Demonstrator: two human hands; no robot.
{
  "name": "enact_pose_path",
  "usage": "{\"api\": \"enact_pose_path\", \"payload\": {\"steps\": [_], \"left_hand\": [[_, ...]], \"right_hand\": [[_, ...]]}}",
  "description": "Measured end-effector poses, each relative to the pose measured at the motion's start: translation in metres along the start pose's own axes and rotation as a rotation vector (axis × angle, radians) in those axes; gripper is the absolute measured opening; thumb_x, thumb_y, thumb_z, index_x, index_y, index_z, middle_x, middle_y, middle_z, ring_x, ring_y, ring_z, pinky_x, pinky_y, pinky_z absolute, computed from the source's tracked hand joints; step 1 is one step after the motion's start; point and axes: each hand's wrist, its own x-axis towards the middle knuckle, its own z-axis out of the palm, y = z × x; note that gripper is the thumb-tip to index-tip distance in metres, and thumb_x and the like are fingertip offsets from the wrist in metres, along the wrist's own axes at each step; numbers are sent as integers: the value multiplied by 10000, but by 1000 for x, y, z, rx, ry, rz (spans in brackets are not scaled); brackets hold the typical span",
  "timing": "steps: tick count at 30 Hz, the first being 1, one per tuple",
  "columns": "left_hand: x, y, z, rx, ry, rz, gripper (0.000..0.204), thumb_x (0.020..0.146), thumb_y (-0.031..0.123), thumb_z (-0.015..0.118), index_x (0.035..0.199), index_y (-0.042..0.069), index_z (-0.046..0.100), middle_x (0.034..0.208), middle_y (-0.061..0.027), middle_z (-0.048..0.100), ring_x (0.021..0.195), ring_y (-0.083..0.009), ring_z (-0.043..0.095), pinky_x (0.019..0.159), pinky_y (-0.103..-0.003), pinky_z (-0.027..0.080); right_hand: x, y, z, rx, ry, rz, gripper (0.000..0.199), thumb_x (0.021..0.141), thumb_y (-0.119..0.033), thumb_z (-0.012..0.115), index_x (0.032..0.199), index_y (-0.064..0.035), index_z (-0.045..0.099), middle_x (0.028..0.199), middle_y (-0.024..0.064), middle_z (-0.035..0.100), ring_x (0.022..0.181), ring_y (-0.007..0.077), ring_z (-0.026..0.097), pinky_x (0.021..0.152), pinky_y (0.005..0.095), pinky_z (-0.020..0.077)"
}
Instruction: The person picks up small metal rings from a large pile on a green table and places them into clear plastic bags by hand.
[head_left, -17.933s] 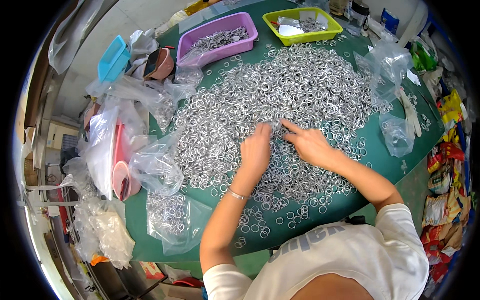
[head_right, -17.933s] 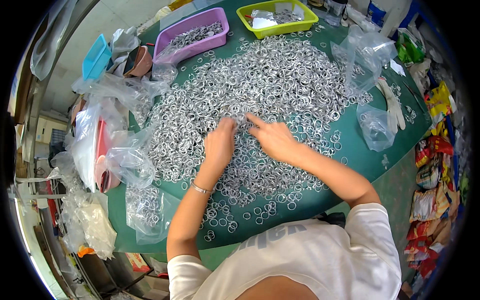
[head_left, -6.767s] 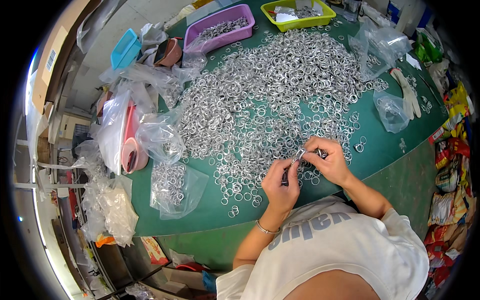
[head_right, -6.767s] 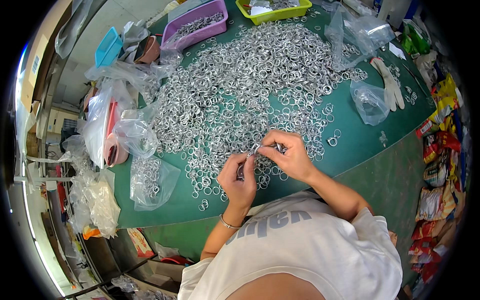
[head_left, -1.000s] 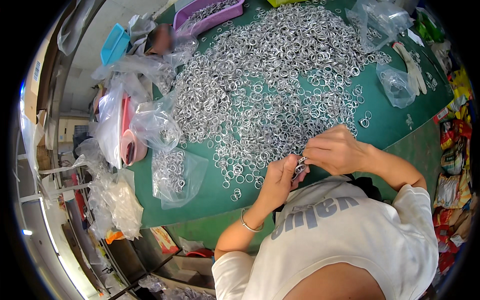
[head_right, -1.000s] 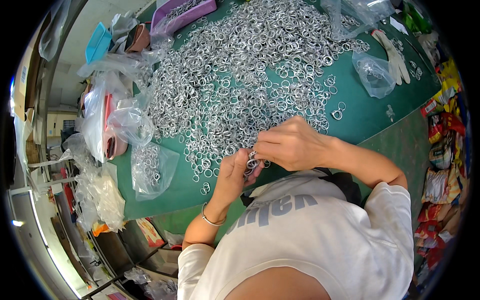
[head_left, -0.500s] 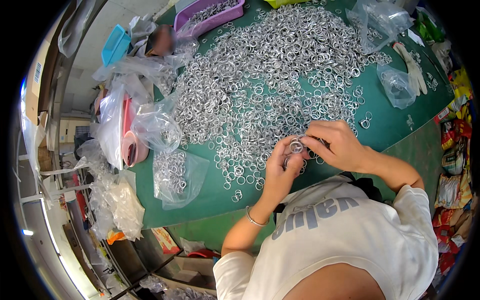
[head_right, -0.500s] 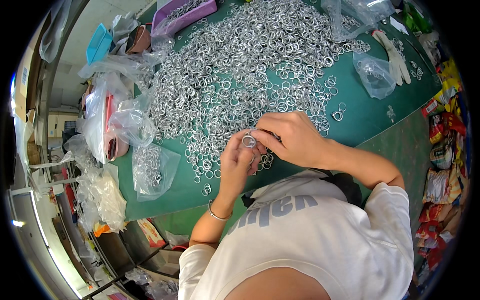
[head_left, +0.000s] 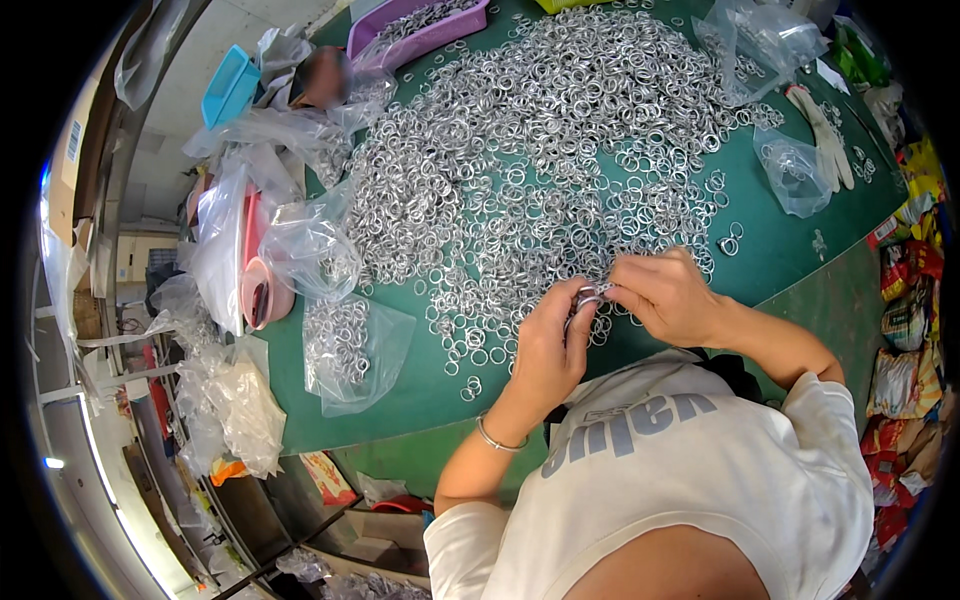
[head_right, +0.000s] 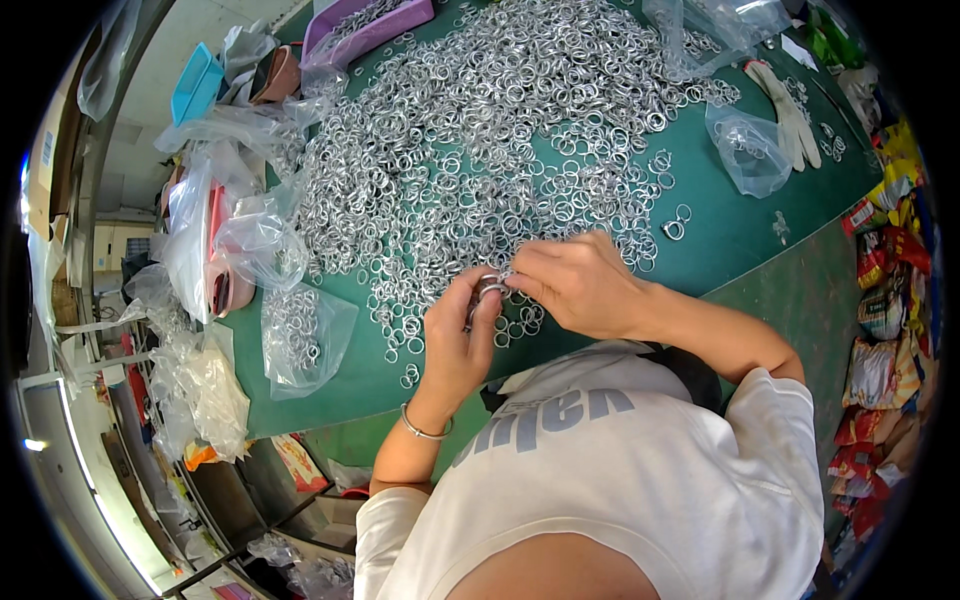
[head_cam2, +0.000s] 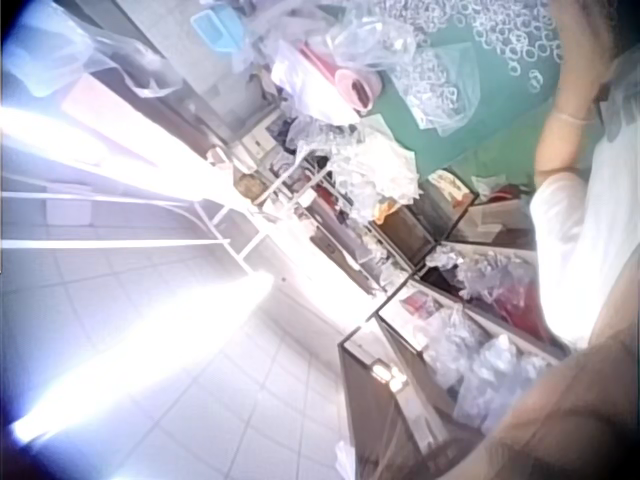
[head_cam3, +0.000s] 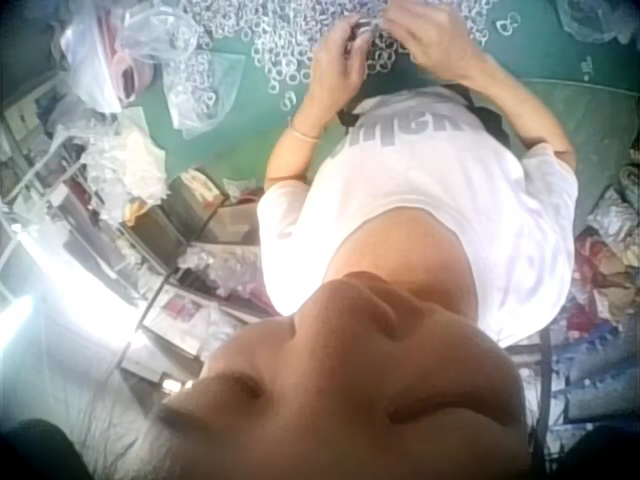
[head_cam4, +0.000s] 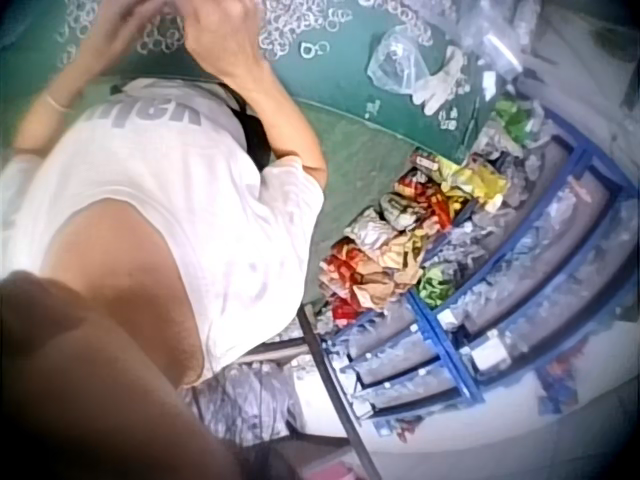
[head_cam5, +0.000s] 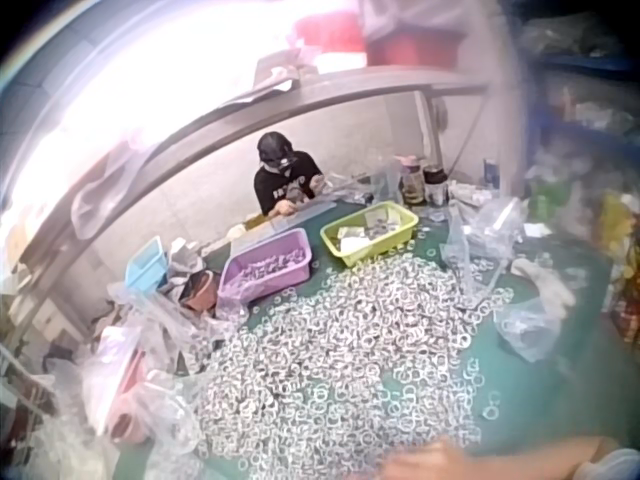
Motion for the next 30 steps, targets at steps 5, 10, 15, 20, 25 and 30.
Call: {"api": "enact_pose_path", "payload": {"steps": [5, 10, 15, 20, 25, 30], "left_hand": [[-3, 2, -1, 21, -29, -59, 151, 923, 85, 448, 987, -25, 530, 690, -79, 575, 557, -130, 513, 517, -248, 411], [-3, 0, -3, -71, -78, -224, 159, 939, 111, 418, 956, -12, 517, 644, -46, 554, 516, -83, 468, 475, -231, 375], [-6, -12, -1, -193, -128, -342, 152, 944, 138, 434, 958, 12, 518, 621, 9, 512, 494, -32, 402, 423, -185, 314], [2, -9, 18, -453, -64, -465, 188, 960, 180, 424, 1000, 25, 522, 645, -1, 465, 502, -38, 373, 400, -170, 286], [5, -12, 18, -738, -11, -567, 233, 958, 234, 446, 1028, 25, 523, 677, -22, 453, 513, -54, 373, 400, -161, 263], [-2, -29, 21, -929, -4, -697, 216, 940, 232, 486, 1001, 29, 530, 657, -10, 422, 507, -58, 354, 391, -167, 242]], "right_hand": [[1, -6, 0, 62, -50, 82, 183, 844, -143, 580, 703, -36, 532, 618, 104, 529, 518, 316, 527, 442, 390, 387], [5, -1, 2, 276, -130, 197, 262, 887, -189, 516, 686, -21, 529, 585, 135, 512, 555, 331, 535, 494, 406, 400], [-3, 4, 9, 254, -116, 215, 269, 892, -212, 507, 699, -26, 528, 606, 150, 521, 583, 333, 539, 524, 415, 403], [-20, 29, -14, 100, -100, 275, 261, 904, -192, 509, 721, -7, 532, 622, 79, 544, 584, 224, 556, 548, 340, 426], [-71, 88, -105, 190, 704, 559, 296, 931, -250, 467, 816, -13, 601, 634, 17, 560, 583, 95, 512, 582, 257, 455], [-162, 178, -220, 71, 1250, 910, 314, 947, -287, 454, 821, -31, 585, 624, -3, 541, 402, 57, 376, 344, 209, 262]]}}
